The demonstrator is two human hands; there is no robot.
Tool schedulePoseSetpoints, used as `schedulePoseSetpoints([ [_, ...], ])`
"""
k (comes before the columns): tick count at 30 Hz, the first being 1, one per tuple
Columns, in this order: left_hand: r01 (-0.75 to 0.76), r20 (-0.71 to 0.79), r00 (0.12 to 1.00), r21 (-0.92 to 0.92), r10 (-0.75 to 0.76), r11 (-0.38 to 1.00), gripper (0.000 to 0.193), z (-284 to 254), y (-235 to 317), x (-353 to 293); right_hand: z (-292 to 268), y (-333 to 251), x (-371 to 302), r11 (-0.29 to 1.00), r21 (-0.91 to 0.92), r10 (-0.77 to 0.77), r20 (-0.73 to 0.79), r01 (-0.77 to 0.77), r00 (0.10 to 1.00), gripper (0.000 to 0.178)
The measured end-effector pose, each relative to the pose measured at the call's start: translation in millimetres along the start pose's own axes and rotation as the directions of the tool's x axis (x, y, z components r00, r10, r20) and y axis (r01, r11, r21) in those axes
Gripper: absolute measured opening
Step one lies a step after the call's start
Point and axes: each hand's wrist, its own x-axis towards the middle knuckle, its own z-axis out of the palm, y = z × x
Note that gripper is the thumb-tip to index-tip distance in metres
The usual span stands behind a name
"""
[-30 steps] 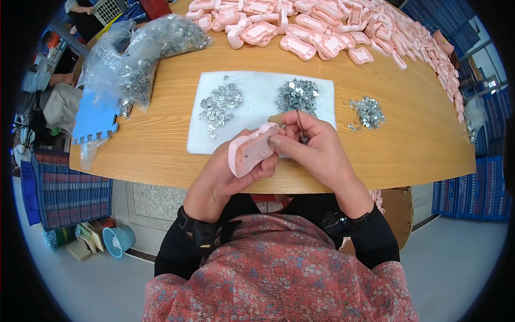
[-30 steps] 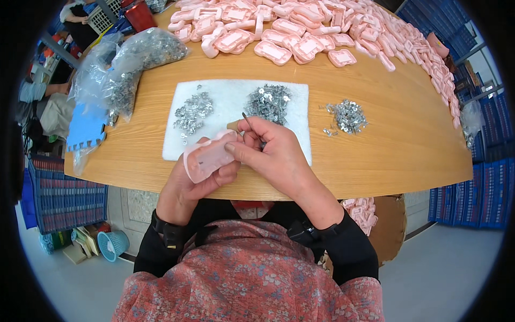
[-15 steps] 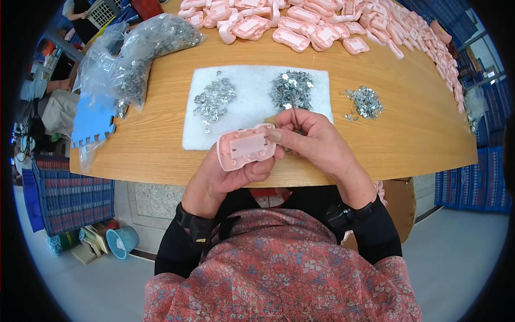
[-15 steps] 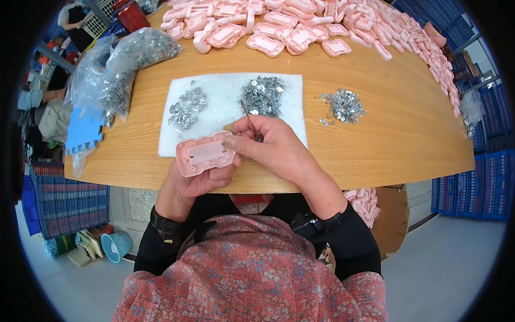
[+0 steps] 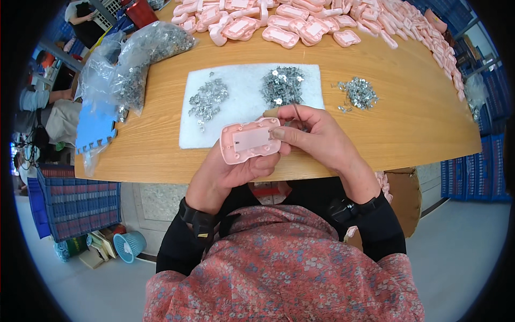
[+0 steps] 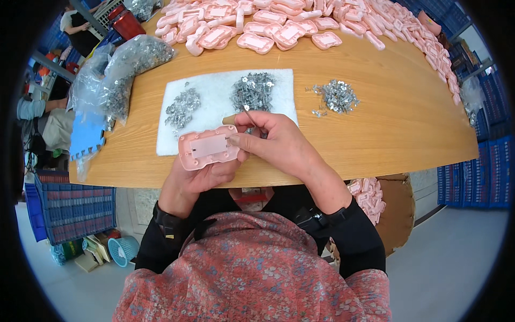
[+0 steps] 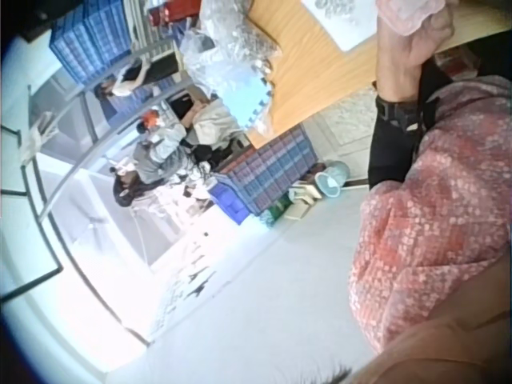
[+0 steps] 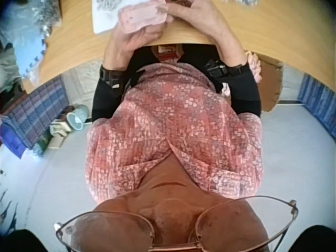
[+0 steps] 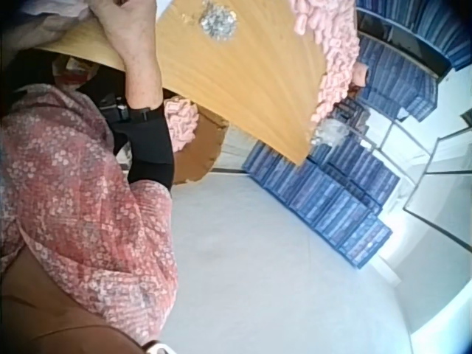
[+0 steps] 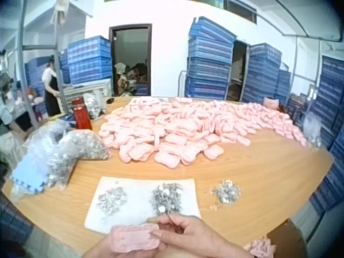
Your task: The person uses a small metal tool to insert silver metal components into the slots of pink plastic casings. They handle the parts one at a time, picking up a casing, inserting the metal piece, and placing the finished unit on a pile on the table.
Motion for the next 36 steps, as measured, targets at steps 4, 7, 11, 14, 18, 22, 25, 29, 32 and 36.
schedulePoseSetpoints([
  [4,0.053,-0.055,0.997,0.016,-0.052,0.998,0.044,9,-6,9,-5,-1,-12,0.988,0.151,-0.006,-0.004,0.007,1.000,0.027],
  [7,0.117,-0.137,0.987,0.229,-0.087,0.966,0.043,30,-10,15,-16,1,-27,0.978,0.203,-0.033,-0.085,0.050,0.996,0.029],
  [11,0.141,-0.269,0.963,0.402,-0.030,0.905,0.042,39,-24,13,-56,0,-76,0.991,0.127,0.074,-0.284,-0.039,0.956,0.027],
  [14,0.187,-0.293,0.955,0.472,-0.046,0.861,0.041,28,-26,8,-87,21,-130,0.976,0.190,0.191,-0.496,-0.108,0.847,0.023],
  [18,0.177,-0.293,0.956,0.481,-0.033,0.859,0.038,18,-33,6,-139,62,-221,0.965,0.157,0.261,-0.591,-0.209,0.763,0.021],
  [22,0.236,-0.280,0.956,0.561,-0.086,0.793,0.038,26,-43,9,-171,117,-310,0.897,-0.074,0.186,-0.832,-0.437,0.523,0.019],
  [25,0.283,-0.305,0.947,0.640,-0.102,0.715,0.037,24,-49,10,-181,149,-346,0.894,0.045,0.227,-0.903,-0.445,0.364,0.022],
  [29,0.314,-0.276,0.947,0.703,-0.161,0.639,0.037,23,-58,16,-117,86,-285,0.994,0.091,0.104,-0.774,-0.054,0.624,0.032],
  [32,0.219,-0.171,0.974,0.875,-0.148,0.432,0.039,40,-68,25,-59,24,-226,1.000,0.025,0.005,-0.460,0.007,0.888,0.021],
  [36,-0.152,0.150,0.986,0.988,-0.071,-0.036,0.039,63,-79,24,-15,-36,-156,0.897,-0.438,-0.003,0.128,0.059,0.992,0.018],
])
